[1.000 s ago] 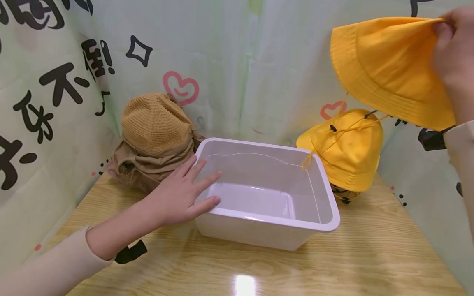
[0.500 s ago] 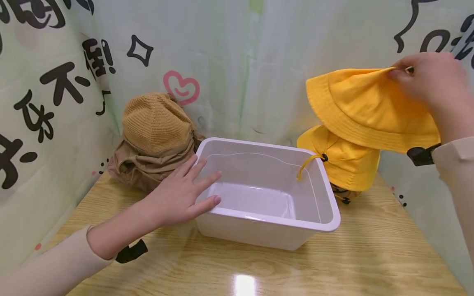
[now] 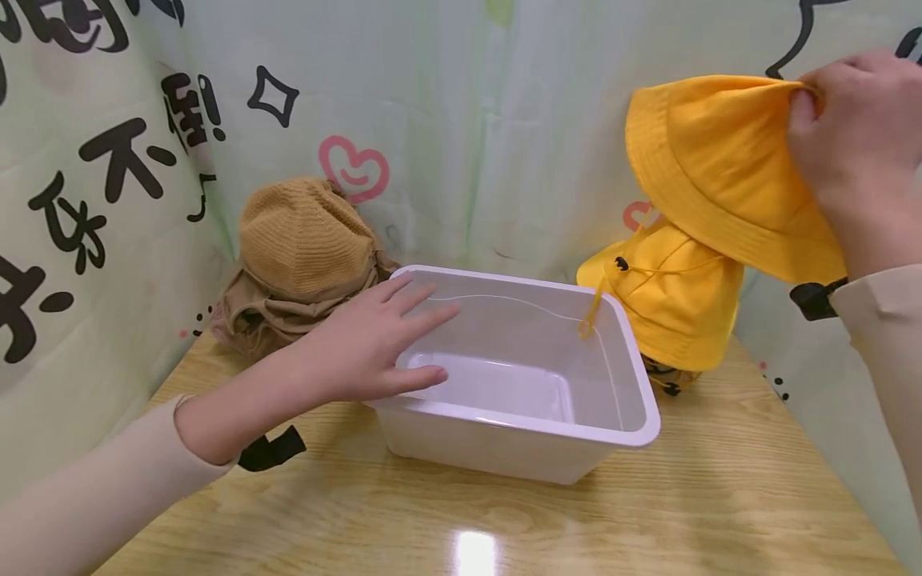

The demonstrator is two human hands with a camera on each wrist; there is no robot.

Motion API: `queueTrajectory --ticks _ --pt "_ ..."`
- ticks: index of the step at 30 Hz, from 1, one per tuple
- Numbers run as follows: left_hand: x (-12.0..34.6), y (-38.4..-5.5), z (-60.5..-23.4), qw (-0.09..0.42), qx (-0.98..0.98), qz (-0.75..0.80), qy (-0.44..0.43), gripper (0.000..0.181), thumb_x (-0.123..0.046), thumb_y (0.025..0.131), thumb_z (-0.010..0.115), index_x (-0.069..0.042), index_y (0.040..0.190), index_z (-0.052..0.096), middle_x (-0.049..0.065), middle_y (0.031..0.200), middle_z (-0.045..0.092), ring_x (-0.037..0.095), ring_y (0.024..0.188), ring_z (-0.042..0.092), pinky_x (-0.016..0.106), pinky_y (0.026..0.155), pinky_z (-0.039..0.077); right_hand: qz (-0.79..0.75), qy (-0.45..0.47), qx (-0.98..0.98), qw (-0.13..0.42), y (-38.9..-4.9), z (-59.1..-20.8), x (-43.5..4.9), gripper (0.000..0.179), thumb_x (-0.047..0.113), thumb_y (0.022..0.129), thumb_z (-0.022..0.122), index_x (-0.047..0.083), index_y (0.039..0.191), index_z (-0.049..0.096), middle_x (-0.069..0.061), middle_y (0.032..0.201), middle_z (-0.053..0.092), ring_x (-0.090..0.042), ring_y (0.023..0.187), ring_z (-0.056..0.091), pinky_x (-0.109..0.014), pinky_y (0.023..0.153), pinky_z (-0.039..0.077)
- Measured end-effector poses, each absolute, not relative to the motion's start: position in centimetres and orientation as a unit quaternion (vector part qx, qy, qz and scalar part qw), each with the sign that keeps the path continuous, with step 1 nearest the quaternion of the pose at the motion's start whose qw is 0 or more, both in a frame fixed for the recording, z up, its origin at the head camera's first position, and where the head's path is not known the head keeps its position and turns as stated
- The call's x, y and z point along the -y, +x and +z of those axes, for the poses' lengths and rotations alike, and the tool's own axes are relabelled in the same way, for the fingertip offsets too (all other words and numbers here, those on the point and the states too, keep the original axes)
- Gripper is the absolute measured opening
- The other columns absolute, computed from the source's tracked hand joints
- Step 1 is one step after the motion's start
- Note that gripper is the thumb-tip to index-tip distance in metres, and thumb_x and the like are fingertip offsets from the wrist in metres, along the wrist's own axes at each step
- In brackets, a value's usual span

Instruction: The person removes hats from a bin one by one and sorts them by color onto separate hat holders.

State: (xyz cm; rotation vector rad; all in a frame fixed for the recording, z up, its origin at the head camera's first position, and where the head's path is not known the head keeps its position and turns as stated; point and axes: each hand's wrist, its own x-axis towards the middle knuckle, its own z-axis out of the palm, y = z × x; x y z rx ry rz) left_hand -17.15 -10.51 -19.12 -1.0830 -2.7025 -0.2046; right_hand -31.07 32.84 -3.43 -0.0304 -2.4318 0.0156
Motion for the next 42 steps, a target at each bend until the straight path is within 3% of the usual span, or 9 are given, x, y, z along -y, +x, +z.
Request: queueTrajectory --ticks 5,10,17,26,31,35,39,42 --pt "8.3 -18.2 -17.1 0.085 0.920 -0.088 -0.372 0.070 -0.058 0.094 0.058 -0.024 0.153 0.041 0.015 0.151 0.046 0.041 0.143 0.035 0.053 0.117 0.029 -0.040 0.008 0.964 0.264 -31.5 -4.7 -33.2 0.045 0.027 0.102 0.043 -0.008 0.123 0.060 -0.032 0.120 0.052 -0.049 0.098 0.045 -0.064 0.077 0.040" --pt "5.2 -20.4 -14.4 0.035 0.919 -0.128 -0.372 0.072 -0.055 0.095 0.059 -0.025 0.156 0.036 0.008 0.154 0.044 0.029 0.143 0.038 0.045 0.116 0.033 0.002 0.029 0.973 0.229 -31.8 -5.8 -33.1 0.049 0.032 0.100 0.046 -0.006 0.125 0.062 -0.032 0.122 0.055 -0.048 0.098 0.047 -0.058 0.067 0.039" --pt "0.3 -24.1 -10.7 0.012 0.896 -0.219 -0.387 0.073 -0.052 0.098 0.055 -0.021 0.159 0.027 -0.002 0.160 0.035 0.014 0.147 0.033 0.029 0.119 0.027 0.077 0.062 0.969 0.225 -31.8 -6.8 -32.8 0.050 0.036 0.100 0.050 -0.004 0.126 0.064 -0.029 0.119 0.059 -0.044 0.101 0.045 -0.046 0.073 0.031" --pt "-5.7 -28.0 -10.3 0.021 0.913 -0.230 -0.337 0.081 -0.062 0.097 0.048 -0.025 0.161 0.015 -0.004 0.161 0.033 0.011 0.147 0.029 0.024 0.117 0.026 0.141 0.064 0.962 0.225 -31.5 -8.0 -33.2 0.050 0.037 0.101 0.050 -0.002 0.130 0.062 -0.028 0.126 0.055 -0.044 0.112 0.042 -0.056 0.089 0.031" --pt "-8.8 -29.5 -11.5 0.007 0.923 -0.243 -0.299 0.090 -0.066 0.094 0.049 -0.033 0.161 -0.001 0.001 0.168 0.006 0.017 0.152 0.018 0.033 0.120 0.024 0.176 0.063 0.958 0.216 -31.3 -8.3 -33.1 0.052 0.039 0.101 0.050 0.002 0.137 0.059 -0.026 0.133 0.052 -0.043 0.118 0.040 -0.057 0.093 0.034" --pt "-10.8 -30.1 -12.3 0.011 0.926 -0.248 -0.283 0.092 -0.067 0.093 0.050 -0.042 0.157 -0.011 0.000 0.167 -0.014 0.022 0.154 0.009 0.038 0.123 0.016 0.201 0.058 0.956 0.206 -30.9 -8.4 -33.1 0.056 0.042 0.100 0.052 0.017 0.150 0.047 -0.021 0.147 0.048 -0.043 0.129 0.038 -0.059 0.103 0.036" --pt "-12.3 -30.6 -12.8 0.020 0.926 -0.241 -0.290 0.092 -0.064 0.094 0.051 -0.043 0.156 -0.014 -0.002 0.167 -0.015 0.023 0.153 0.011 0.034 0.123 0.011 0.240 0.052 0.949 0.196 -30.4 -8.4 -33.6 0.068 0.045 0.097 0.057 0.040 0.157 0.025 -0.016 0.156 0.040 -0.042 0.134 0.038 -0.055 0.112 0.035" --pt "-13.1 -30.7 -13.2 0.018 0.931 -0.230 -0.282 0.094 -0.063 0.095 0.051 -0.044 0.155 -0.018 -0.003 0.167 -0.016 0.025 0.154 0.010 0.033 0.123 0.010 0.264 0.052 0.945 0.188 -30.0 -8.5 -33.9 0.072 0.046 0.096 0.059 0.047 0.155 0.018 -0.015 0.157 0.038 -0.041 0.133 0.039 -0.050 0.113 0.036"
